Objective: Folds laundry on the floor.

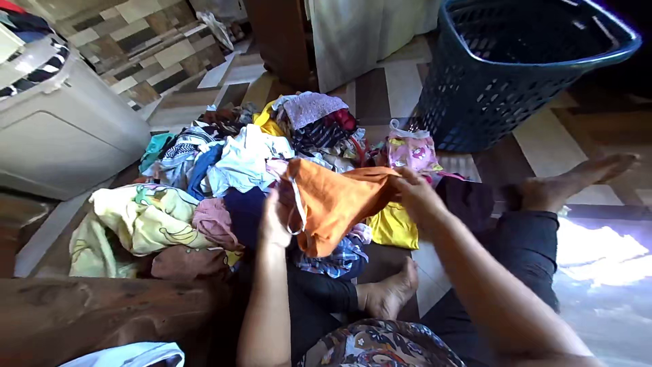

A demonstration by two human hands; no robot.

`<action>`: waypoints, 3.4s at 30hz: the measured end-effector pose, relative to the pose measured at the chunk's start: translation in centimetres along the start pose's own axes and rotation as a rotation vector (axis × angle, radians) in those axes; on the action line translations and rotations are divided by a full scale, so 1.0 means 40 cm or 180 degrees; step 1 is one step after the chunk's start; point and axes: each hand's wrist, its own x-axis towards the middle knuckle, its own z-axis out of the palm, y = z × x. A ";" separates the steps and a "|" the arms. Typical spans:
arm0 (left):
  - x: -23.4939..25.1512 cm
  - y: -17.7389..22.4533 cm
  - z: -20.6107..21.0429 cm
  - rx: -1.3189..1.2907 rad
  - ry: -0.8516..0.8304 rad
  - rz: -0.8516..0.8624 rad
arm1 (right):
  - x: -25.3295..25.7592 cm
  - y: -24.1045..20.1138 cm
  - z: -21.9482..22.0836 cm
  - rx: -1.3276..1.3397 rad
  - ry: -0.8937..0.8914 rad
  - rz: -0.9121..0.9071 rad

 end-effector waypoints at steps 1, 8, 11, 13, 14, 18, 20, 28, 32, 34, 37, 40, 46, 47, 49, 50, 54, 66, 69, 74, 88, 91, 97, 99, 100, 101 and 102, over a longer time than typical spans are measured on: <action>0.001 -0.047 0.004 0.0386 0.0164 -0.0483 | 0.009 0.029 0.036 0.0197 -0.0015 0.0262; -0.035 -0.089 0.033 0.1147 -0.0524 -0.1185 | 0.003 0.079 0.116 0.0861 -0.0006 0.1022; -0.037 0.021 0.014 0.0359 -0.0686 -0.0404 | 0.012 0.007 0.047 0.1114 -0.0003 0.1005; -0.015 0.068 -0.003 -0.0517 -0.0908 0.0203 | 0.017 -0.032 0.007 0.1749 -0.0049 0.0814; 0.002 0.082 -0.005 -0.0781 -0.1004 0.0499 | 0.024 -0.038 -0.005 0.2147 -0.0019 0.0639; 0.031 0.024 -0.004 -0.0543 -0.0531 0.0311 | 0.018 0.005 0.024 0.2603 -0.0231 0.0275; 0.012 -0.058 0.007 -0.0582 -0.0235 -0.0617 | -0.020 0.040 0.077 0.2041 -0.0492 0.0684; -0.025 -0.133 0.086 -0.0155 0.0072 -0.0510 | -0.061 0.078 0.171 0.0962 -0.0557 0.1074; -0.021 -0.040 0.081 0.0706 0.0024 0.0315 | -0.040 0.043 0.103 0.0435 -0.0179 0.0268; -0.019 0.013 0.051 0.0785 -0.0032 0.0602 | -0.029 0.035 0.058 0.0229 0.0153 0.0179; -0.035 0.082 0.006 0.0533 -0.0192 0.0812 | -0.025 0.022 -0.001 -0.0045 0.0506 0.0179; -0.063 0.134 -0.018 0.0469 -0.0324 0.0751 | -0.026 0.024 -0.046 0.0183 0.0486 0.0089; -0.105 0.214 -0.123 0.0267 -0.2032 0.0968 | -0.015 0.017 -0.092 0.1205 0.1081 0.0543; -0.102 0.223 -0.142 -0.0416 -0.2475 0.1061 | -0.008 0.016 -0.103 0.1282 0.1222 0.0667; -0.098 0.233 -0.163 -0.1792 -0.2618 0.1214 | 0.006 0.030 -0.125 0.1366 0.1272 0.0783; -0.096 0.234 -0.166 -0.2050 -0.2280 0.1322 | 0.009 0.037 -0.126 0.1370 0.1188 0.0860; -0.069 0.150 -0.150 0.0273 -0.0352 0.0744 | -0.004 0.054 -0.070 0.1119 0.0691 0.1138; -0.039 -0.193 -0.023 0.4117 -0.1360 -0.0992 | -0.086 -0.122 -0.127 0.1954 -0.0615 -0.0730; -0.053 -0.109 -0.092 0.2145 -0.1137 -0.0434 | -0.085 -0.130 -0.187 0.2067 -0.0510 -0.1198; 0.051 0.071 -0.161 0.0447 -0.0278 0.0746 | 0.005 -0.123 -0.187 0.1541 0.0463 0.0622; 0.081 0.248 -0.329 0.1315 0.1837 0.1871 | -0.052 0.195 -0.037 0.2172 -0.1320 0.0247; 0.057 0.101 -0.370 0.1507 0.2345 0.1399 | -0.095 0.312 0.053 0.1741 -0.1033 0.1318; 0.028 -0.065 -0.239 0.2002 0.1166 0.0780 | -0.104 0.375 0.099 0.1599 -0.0586 0.2392; 0.043 -0.094 -0.180 0.2462 0.0480 0.0533 | -0.087 0.379 0.102 0.1326 -0.0214 0.2525; 0.053 -0.103 -0.150 0.2719 0.0198 0.0410 | -0.080 0.370 0.099 0.1243 -0.0117 0.2445; 0.064 -0.111 -0.124 0.2978 -0.0032 0.0302 | -0.075 0.349 0.096 0.1244 -0.0083 0.2315; 0.074 -0.120 -0.104 0.3198 -0.0182 0.0277 | -0.073 0.318 0.090 0.1312 -0.0095 0.2149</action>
